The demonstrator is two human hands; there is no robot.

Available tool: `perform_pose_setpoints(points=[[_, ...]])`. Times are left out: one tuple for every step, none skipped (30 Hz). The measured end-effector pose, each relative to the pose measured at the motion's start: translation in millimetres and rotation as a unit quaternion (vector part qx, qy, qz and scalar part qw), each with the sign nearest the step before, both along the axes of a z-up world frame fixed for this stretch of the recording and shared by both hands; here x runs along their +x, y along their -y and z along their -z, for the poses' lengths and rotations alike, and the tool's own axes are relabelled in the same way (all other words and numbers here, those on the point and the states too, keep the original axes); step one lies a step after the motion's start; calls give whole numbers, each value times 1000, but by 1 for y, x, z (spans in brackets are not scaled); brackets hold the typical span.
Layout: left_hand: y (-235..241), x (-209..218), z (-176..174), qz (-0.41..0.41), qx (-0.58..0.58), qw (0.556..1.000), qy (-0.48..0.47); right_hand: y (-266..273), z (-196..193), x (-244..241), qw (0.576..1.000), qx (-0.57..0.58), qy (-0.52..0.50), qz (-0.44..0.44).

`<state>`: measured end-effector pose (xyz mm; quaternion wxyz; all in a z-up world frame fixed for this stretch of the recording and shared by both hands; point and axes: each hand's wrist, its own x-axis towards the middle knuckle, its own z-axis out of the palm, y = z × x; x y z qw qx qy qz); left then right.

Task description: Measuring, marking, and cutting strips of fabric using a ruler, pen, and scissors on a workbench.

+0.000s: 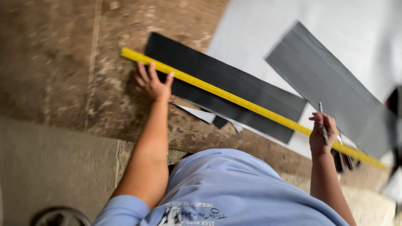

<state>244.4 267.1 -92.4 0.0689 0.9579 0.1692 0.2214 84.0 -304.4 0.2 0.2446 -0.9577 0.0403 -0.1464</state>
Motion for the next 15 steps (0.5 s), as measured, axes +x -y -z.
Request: perform_pose_setpoints(points=[[0, 0, 0, 13, -15, 1000, 14, -32, -4, 28, 984, 165, -10, 59], [3, 3, 0, 29, -31, 999, 28, -64, -10, 52, 938, 325, -31, 118], [0, 2, -4, 7, -24, 999, 31, -100, -11, 81, 938, 330, -37, 97], [2, 2, -7, 15, -28, 999, 38, -135, -14, 104, 936, 334, -104, 31], [5, 3, -9, 24, -31, 998, 44, -169, -17, 126, 926, 334, -171, -35], [5, 2, -11, 9, -28, 999, 46, -201, -16, 151, 925, 334, -175, -49], [6, 2, -12, 12, -29, 998, 52, -234, -16, 175, 911, 327, -193, -159], [6, 2, -13, 19, -29, 998, 56, -267, -14, 196, 886, 318, -209, -264], [4, 2, -17, 8, -25, 998, 56, -297, -12, 218, 882, 319, -212, -275], [4, 2, -20, 14, -20, 999, 38, -324, -11, 235, 868, 305, -184, -345], [5, 1, -23, 20, -15, 999, 20, -352, -9, 252, 849, 291, -154, -414], [5, 1, -24, 15, -14, 1000, 19, -373, -9, 268, 846, 292, -156, -418], [5, 1, -25, 14, -14, 1000, 15, -394, -9, 282, 833, 284, -113, -462], [6, 1, -26, 14, -13, 1000, 12, -415, -10, 297, 816, 276, -69, -503], [4, 3, -25, 10, -11, 1000, 12, -430, -7, 306, 813, 277, -69, -507]])
